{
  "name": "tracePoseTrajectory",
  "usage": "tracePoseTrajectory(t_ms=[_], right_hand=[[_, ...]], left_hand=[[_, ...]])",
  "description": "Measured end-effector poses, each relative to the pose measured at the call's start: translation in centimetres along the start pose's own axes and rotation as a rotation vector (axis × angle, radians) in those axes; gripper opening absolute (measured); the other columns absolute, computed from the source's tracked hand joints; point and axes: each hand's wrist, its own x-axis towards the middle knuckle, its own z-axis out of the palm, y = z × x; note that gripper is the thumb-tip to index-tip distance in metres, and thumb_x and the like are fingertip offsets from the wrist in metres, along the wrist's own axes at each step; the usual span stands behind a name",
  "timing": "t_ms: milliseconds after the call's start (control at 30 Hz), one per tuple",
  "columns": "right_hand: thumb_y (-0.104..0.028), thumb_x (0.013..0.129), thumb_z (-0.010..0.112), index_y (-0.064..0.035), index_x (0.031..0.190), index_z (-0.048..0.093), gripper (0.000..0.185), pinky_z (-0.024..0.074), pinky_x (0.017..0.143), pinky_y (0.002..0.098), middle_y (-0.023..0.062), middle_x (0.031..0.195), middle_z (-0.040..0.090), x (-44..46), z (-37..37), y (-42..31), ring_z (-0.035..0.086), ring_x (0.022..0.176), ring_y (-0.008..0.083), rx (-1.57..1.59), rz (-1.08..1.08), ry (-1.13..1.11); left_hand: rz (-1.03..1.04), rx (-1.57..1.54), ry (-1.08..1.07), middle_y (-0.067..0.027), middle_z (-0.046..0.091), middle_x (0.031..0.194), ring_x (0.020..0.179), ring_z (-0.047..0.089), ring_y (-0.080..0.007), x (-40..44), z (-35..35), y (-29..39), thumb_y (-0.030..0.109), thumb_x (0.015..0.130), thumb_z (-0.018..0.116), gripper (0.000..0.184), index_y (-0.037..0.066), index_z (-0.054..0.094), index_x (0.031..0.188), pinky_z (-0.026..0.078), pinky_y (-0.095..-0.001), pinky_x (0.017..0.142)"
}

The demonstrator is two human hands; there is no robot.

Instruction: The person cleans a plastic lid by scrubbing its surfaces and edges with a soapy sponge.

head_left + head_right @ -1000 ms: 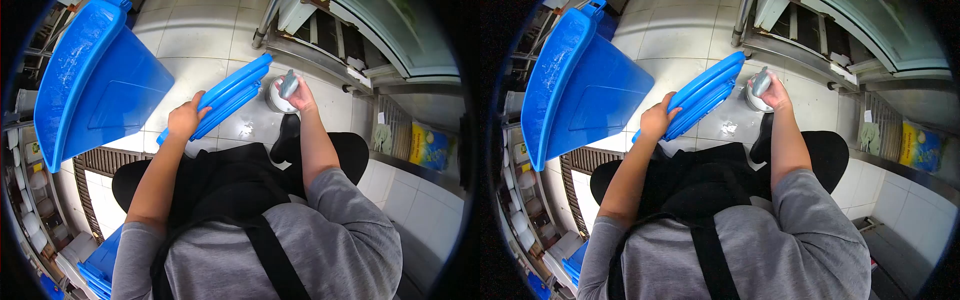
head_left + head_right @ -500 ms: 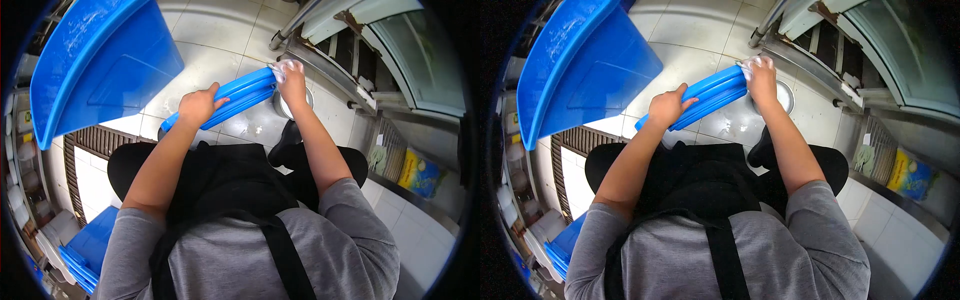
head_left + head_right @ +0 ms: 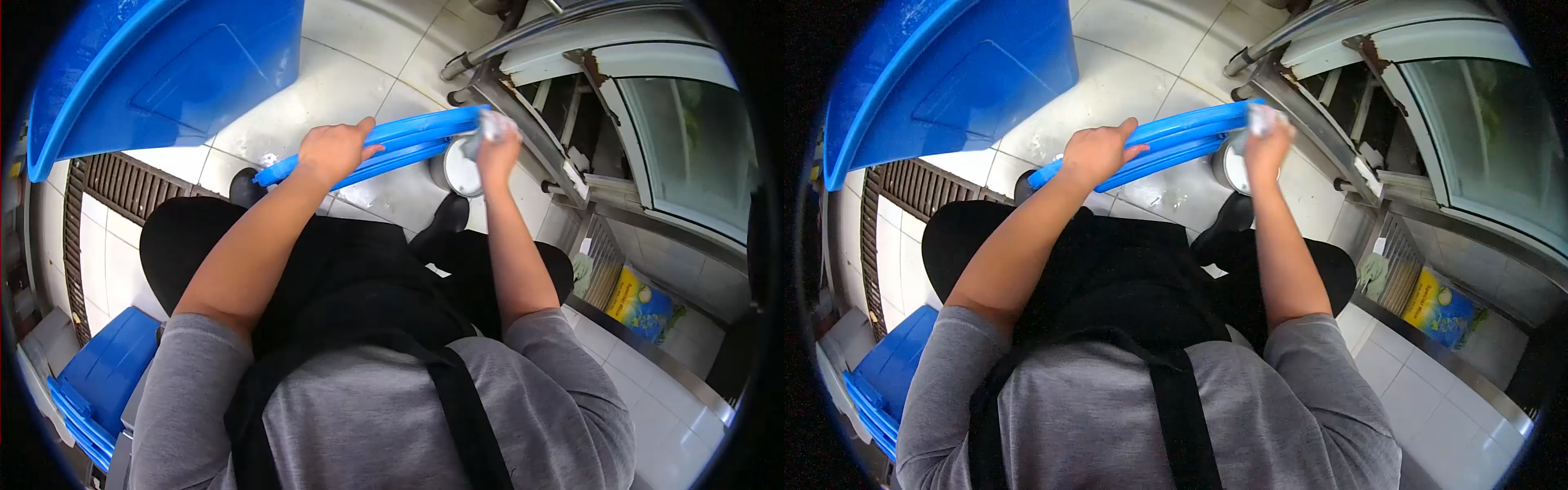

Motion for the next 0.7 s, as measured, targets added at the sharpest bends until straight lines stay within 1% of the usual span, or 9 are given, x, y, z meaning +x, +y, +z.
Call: tracePoseTrajectory(t_ms=[33, 100, 167, 233, 367, 433, 500, 567, 700], right_hand=[[0.001, 0.074, 0.061, -0.0052, 0.103, 0.071, 0.031, 0.0456, 0.089, 0.0439, 0.0186, 0.101, 0.067, -0.4, 0.8, 0.0, 0.057, 0.099, 0.0381, -0.1, -0.068, -0.1], [0.003, 0.072, 0.061, -0.0068, 0.104, 0.071, 0.035, 0.0452, 0.093, 0.0439, 0.0177, 0.102, 0.067, -0.7, 2.1, -0.9, 0.055, 0.104, 0.0384, -0.035, -0.059, -0.085], [0.002, 0.077, 0.063, -0.0096, 0.104, 0.072, 0.03, 0.046, 0.091, 0.0427, 0.0133, 0.104, 0.068, -1.0, 1.9, -1.8, 0.057, 0.101, 0.0361, -0.049, -0.043, -0.068], [0.004, 0.072, 0.062, -0.0087, 0.104, 0.072, 0.036, 0.045, 0.094, 0.0432, 0.0138, 0.105, 0.067, -1.4, 1.8, -2.7, 0.054, 0.106, 0.0372, -0.044, -0.106, -0.086], [-0.002, 0.073, 0.065, -0.011, 0.104, 0.072, 0.033, 0.0445, 0.094, 0.0461, 0.0123, 0.109, 0.066, -3.1, 2.0, -5.4, 0.054, 0.109, 0.0366, -0.112, -0.166, -0.139], [-0.006, 0.074, 0.067, -0.011, 0.102, 0.072, 0.028, 0.0434, 0.092, 0.05, 0.0096, 0.111, 0.065, -4.8, 3.2, -7.1, 0.053, 0.114, 0.034, -0.279, -0.249, -0.261], [-0.007, 0.076, 0.066, -0.0111, 0.102, 0.071, 0.027, 0.0436, 0.09, 0.0495, 0.007, 0.109, 0.066, -5.2, 1.9, -8.1, 0.053, 0.113, 0.0321, -0.225, -0.333, -0.264], [-0.01, 0.079, 0.064, -0.0111, 0.101, 0.072, 0.024, 0.0433, 0.088, 0.0497, 0.0057, 0.109, 0.066, -4.0, 1.7, -5.1, 0.054, 0.112, 0.0312, -0.347, -0.423, -0.284], [-0.017, 0.084, 0.06, -0.0108, 0.097, 0.071, 0.018, 0.0435, 0.086, 0.0509, 0.0062, 0.109, 0.067, -3.4, 2.3, -4.5, 0.055, 0.109, 0.0322, -0.345, -0.189, -0.198]], left_hand=[[0.008, -0.006, 0.005, -0.0165, 0.07, 0.084, 0.082, 0.069, -0.035, 0.0, 0.0, 0.3, 0.054, 0.093, 0.052, 0.044, 0.014, 0.054, 0.112, 0.053, -0.0474, 0.075], [-0.028, -0.024, 0.007, -0.0165, 0.071, 0.085, 0.082, 0.069, -0.0346, -0.2, -0.3, 0.4, 0.052, 0.093, 0.053, 0.043, 0.014, 0.054, 0.112, 0.053, -0.047, 0.075], [-0.03, -0.025, 0.013, -0.0165, 0.07, 0.085, 0.082, 0.069, -0.0348, -0.8, -0.4, 0.3, 0.052, 0.093, 0.054, 0.043, 0.014, 0.054, 0.112, 0.053, -0.0471, 0.075], [-0.044, -0.027, 0.004, -0.0164, 0.07, 0.085, 0.083, 0.069, -0.0351, -1.6, -0.3, 0.0, 0.052, 0.093, 0.054, 0.043, 0.013, 0.054, 0.111, 0.053, -0.0472, 0.075], [-0.039, -0.005, -0.02, -0.0165, 0.07, 0.084, 0.083, 0.069, -0.0354, -2.3, 0.2, -0.4, 0.052, 0.093, 0.054, 0.044, 0.012, 0.054, 0.111, 0.053, -0.0471, 0.075], [-0.037, 0.001, -0.02, -0.0166, 0.07, 0.084, 0.084, 0.069, -0.0354, -2.3, 0.2, -0.5, 0.052, 0.093, 0.054, 0.044, 0.012, 0.054, 0.112, 0.053, -0.0472, 0.075], [-0.017, 0.003, -0.012, -0.0167, 0.07, 0.084, 0.083, 0.069, -0.0356, -2.5, 0.3, -0.6, 0.052, 0.093, 0.054, 0.044, 0.012, 0.054, 0.112, 0.053, -0.0476, 0.075], [0.002, -0.008, 0.001, -0.0168, 0.07, 0.084, 0.083, 0.069, -0.0357, -2.5, 0.5, -0.4, 0.052, 0.093, 0.054, 0.044, 0.012, 0.054, 0.112, 0.053, -0.0478, 0.074], [-0.011, -0.014, 0.004, -0.0173, 0.07, 0.085, 0.084, 0.069, -0.0362, -2.2, 0.8, -0.3, 0.052, 0.092, 0.055, 0.045, 0.012, 0.054, 0.113, 0.054, -0.0485, 0.074]])
